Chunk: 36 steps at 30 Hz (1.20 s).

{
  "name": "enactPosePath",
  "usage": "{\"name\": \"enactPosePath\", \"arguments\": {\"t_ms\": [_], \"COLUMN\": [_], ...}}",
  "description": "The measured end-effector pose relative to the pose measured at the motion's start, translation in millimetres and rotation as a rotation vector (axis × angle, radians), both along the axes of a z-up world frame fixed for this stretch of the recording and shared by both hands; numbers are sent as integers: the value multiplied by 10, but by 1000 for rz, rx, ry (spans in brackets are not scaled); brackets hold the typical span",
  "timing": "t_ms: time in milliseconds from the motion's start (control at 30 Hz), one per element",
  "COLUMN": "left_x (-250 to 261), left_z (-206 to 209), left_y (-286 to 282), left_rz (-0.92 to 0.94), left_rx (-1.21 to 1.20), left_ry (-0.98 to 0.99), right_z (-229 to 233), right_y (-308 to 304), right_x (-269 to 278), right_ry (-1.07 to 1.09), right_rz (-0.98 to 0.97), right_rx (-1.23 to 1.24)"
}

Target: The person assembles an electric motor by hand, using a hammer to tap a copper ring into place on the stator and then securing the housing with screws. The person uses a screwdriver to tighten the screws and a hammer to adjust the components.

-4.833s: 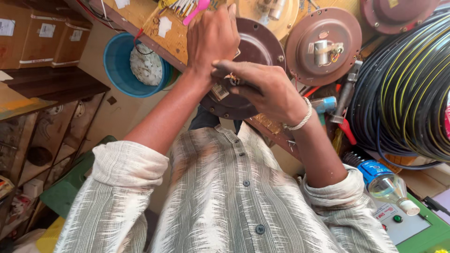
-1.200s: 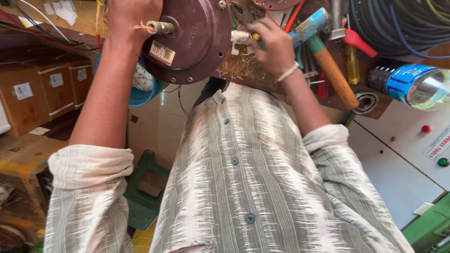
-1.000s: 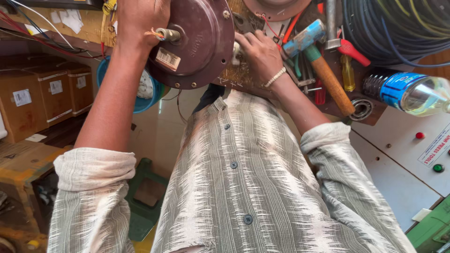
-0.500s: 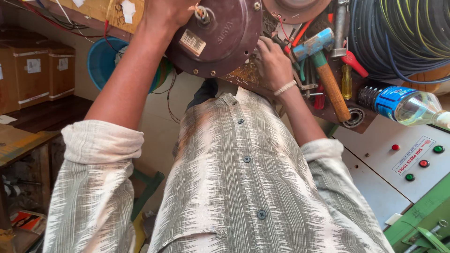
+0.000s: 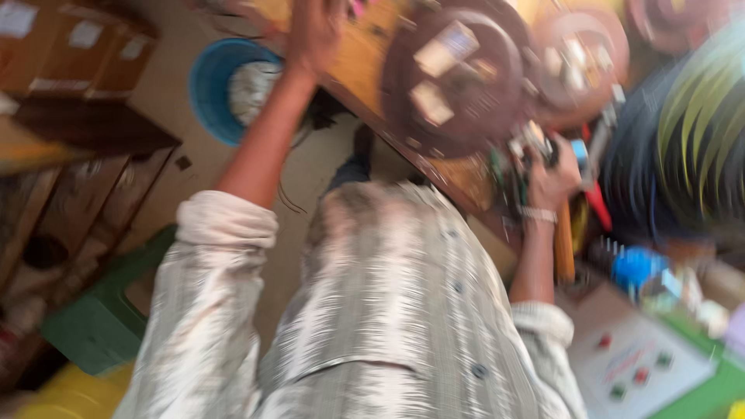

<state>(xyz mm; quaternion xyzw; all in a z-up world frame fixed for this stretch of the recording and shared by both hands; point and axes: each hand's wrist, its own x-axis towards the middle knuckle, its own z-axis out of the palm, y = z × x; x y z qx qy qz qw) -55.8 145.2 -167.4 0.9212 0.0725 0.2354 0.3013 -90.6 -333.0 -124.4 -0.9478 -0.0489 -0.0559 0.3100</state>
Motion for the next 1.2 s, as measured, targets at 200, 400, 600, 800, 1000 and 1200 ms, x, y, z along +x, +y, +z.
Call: {"name": "enactPosePath", "arguments": {"t_ms": [200, 400, 600, 800, 1000, 1200], "left_x": [-860, -827, -231, 55, -215, -824], "left_z": [-94, -373, -602, -888, -395, 681], "left_y": [20, -172, -343, -271, 10, 147], "left_rz": [103, 107, -16, -124, -207, -162], "left_rx": [-549, -413, -128, -7, -730, -1061], "left_ry": [119, 117, 47, 89, -44, 147], "right_z": [-59, 145, 241, 168, 24, -15], "right_y": [39, 12, 43, 29, 20, 207], "right_x": [-111, -509, -811, -1065, -1406, -1525], "right_ry": [-195, 106, 249, 54, 230, 301], "right_rz": [54, -43, -133, -75, -377, -473], "right_rx": [24, -72, 50, -103, 225, 245]}}
